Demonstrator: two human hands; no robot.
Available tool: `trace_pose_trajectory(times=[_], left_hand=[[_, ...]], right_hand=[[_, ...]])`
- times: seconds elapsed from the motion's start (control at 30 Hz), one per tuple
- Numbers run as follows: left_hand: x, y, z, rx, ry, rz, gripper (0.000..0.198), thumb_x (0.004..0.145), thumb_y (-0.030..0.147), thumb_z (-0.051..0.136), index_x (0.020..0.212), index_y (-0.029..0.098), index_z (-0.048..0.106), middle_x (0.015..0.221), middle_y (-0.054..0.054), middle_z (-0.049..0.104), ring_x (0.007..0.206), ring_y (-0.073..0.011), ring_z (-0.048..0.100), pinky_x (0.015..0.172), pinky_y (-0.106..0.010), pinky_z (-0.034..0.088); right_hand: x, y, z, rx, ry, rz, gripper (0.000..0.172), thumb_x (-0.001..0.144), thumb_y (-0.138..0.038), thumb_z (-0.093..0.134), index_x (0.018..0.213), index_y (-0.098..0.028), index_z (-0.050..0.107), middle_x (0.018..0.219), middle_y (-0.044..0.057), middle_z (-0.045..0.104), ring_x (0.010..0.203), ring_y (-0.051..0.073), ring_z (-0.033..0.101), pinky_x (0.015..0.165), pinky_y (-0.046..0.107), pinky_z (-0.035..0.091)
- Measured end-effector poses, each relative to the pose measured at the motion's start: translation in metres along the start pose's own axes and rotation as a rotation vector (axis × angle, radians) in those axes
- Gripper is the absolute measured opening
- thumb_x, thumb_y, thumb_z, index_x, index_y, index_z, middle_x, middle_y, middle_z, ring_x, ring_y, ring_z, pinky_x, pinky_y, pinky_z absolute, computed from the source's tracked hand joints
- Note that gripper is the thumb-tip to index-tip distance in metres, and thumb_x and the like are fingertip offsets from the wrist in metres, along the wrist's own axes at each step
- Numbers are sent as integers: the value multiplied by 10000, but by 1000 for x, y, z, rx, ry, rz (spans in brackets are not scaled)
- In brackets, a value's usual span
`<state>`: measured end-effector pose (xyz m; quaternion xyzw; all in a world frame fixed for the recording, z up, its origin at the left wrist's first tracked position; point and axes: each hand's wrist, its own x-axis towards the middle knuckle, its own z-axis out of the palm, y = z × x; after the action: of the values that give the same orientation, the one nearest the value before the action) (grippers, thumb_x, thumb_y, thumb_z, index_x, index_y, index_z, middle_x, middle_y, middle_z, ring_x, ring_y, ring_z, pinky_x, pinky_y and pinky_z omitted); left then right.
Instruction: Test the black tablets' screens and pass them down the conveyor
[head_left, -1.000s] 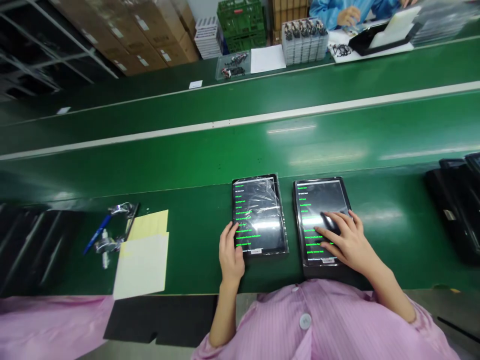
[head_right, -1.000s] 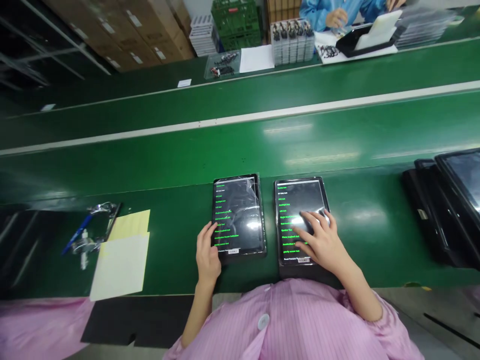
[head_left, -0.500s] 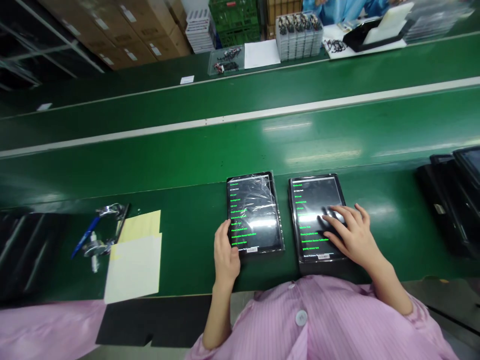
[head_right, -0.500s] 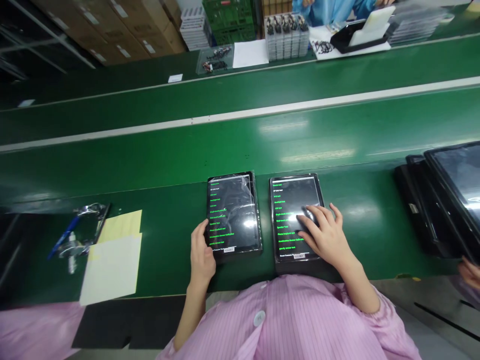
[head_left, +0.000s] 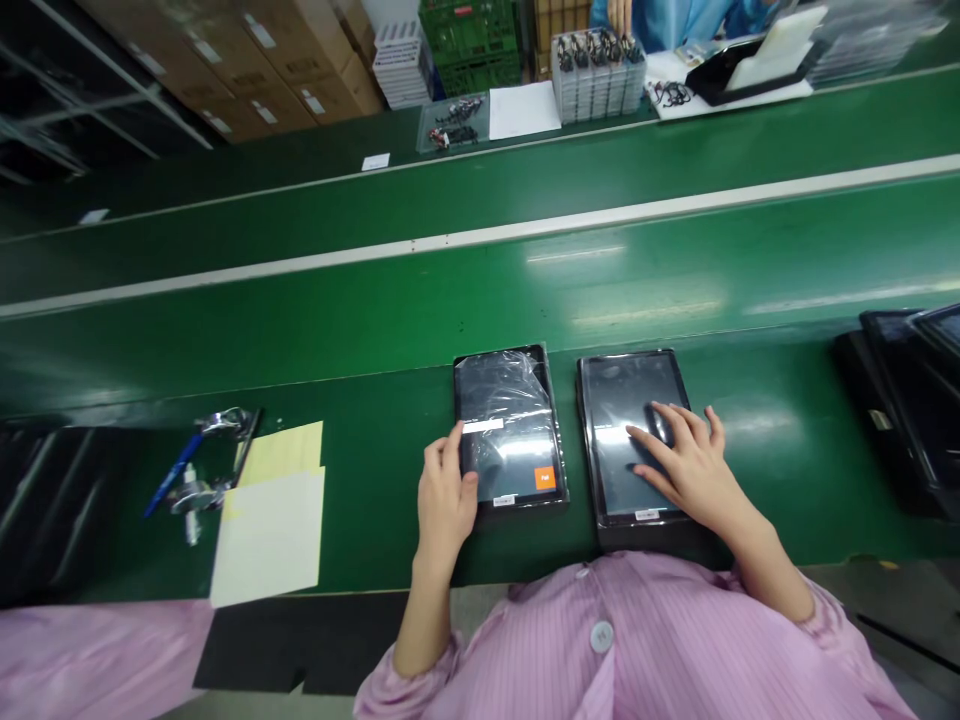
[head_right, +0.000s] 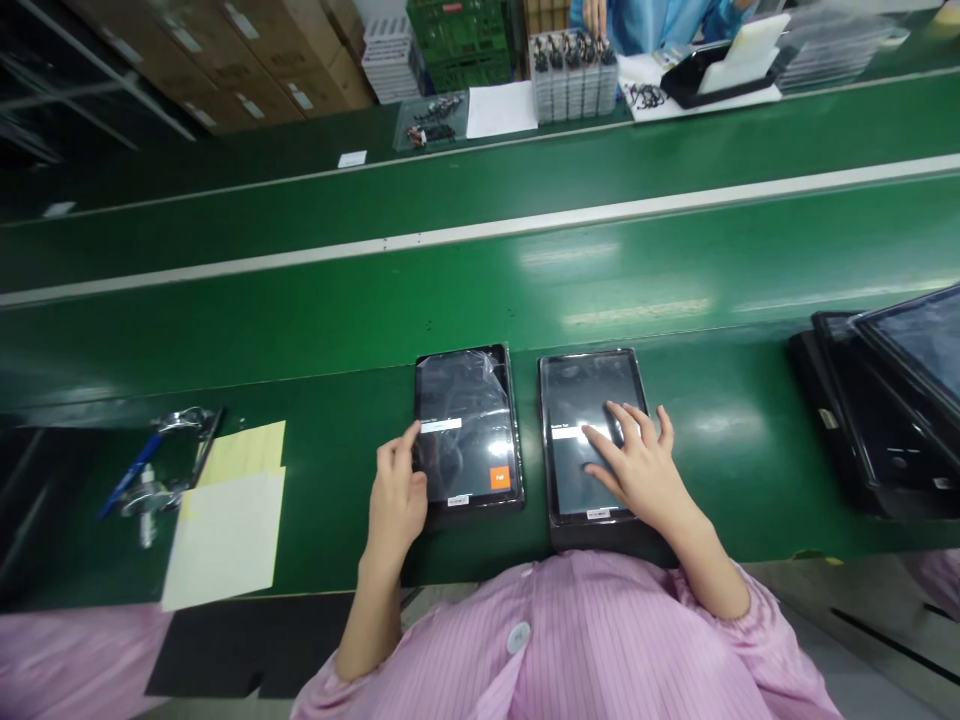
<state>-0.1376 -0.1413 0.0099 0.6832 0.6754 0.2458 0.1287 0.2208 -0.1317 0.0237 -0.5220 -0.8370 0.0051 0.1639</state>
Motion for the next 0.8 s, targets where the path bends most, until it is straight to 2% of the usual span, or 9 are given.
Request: trace_pose_trajectory(times=[0.1,0.17,0.23,0.33,0.43,0.57,0.63,0.7,0.8], left_hand=[[18,-2,-12,-49,31,41,850,940,726,130,1546,147,274,1274,-193,473,1101,-307,570,951,-503,481],[40,1,-19,-45,-8,113,844,939,730,153,1518,142,331,1326,-203,451,1221,-329,517,1038,-526,431],[70,8,-22,-58,-117,206,770,958,699,210,1478,165,402,1403,-194,422,1334,-333,444,1099,-515,389],[119,25,-12,-88,-302,354,636,972,620,352,1446,205,443,1510,-163,375,1398,-324,408,1120,-494,384],[153,43,8,-36,-383,487,588,955,530,467,1440,198,450,1549,-168,366,1388,-343,435,1131,-523,367],[163,56,23,103,-378,563,574,966,430,482,1474,181,390,1519,-182,440,1392,-338,439,1161,-569,296],[158,59,20,145,-399,592,562,978,401,472,1483,178,366,1493,-177,477,1373,-314,467,1146,-536,329],[153,61,12,162,-443,623,556,988,390,465,1491,186,344,1471,-163,503,1343,-288,499,1110,-490,378],[153,61,1,162,-483,644,497,1003,385,442,1468,222,375,1409,-130,554,1286,-260,543,1067,-456,414]], right_hand=[[2,10,-5,15,41,39,383,992,-423,527,1350,-290,554,1442,154,420,1273,375,403,1103,667,214],[12,24,-6,50,73,80,407,998,-435,497,1377,-292,526,1424,150,426,1266,371,402,1102,653,227],[31,42,-1,107,94,112,399,1007,-442,455,1364,-284,539,1399,146,440,1258,365,406,1083,631,273],[65,70,20,228,124,154,408,1033,-454,355,1282,-251,607,1340,145,475,1241,336,429,1037,555,365],[87,86,41,387,190,212,532,1051,-497,242,1186,-215,672,1261,142,511,1201,305,471,1036,510,394],[86,92,54,561,272,248,650,1032,-603,212,1111,-227,737,1232,119,527,1156,292,505,1047,501,409],[81,92,55,615,287,254,646,1014,-641,255,1039,-253,772,1235,108,537,1155,298,504,1048,497,414],[79,93,56,683,296,243,652,1006,-647,287,880,-260,797,1243,102,549,1161,305,505,1033,482,428],[80,94,58,789,312,213,694,1003,-648,295,683,-246,761,1236,93,572,1146,306,525,1011,461,442]])
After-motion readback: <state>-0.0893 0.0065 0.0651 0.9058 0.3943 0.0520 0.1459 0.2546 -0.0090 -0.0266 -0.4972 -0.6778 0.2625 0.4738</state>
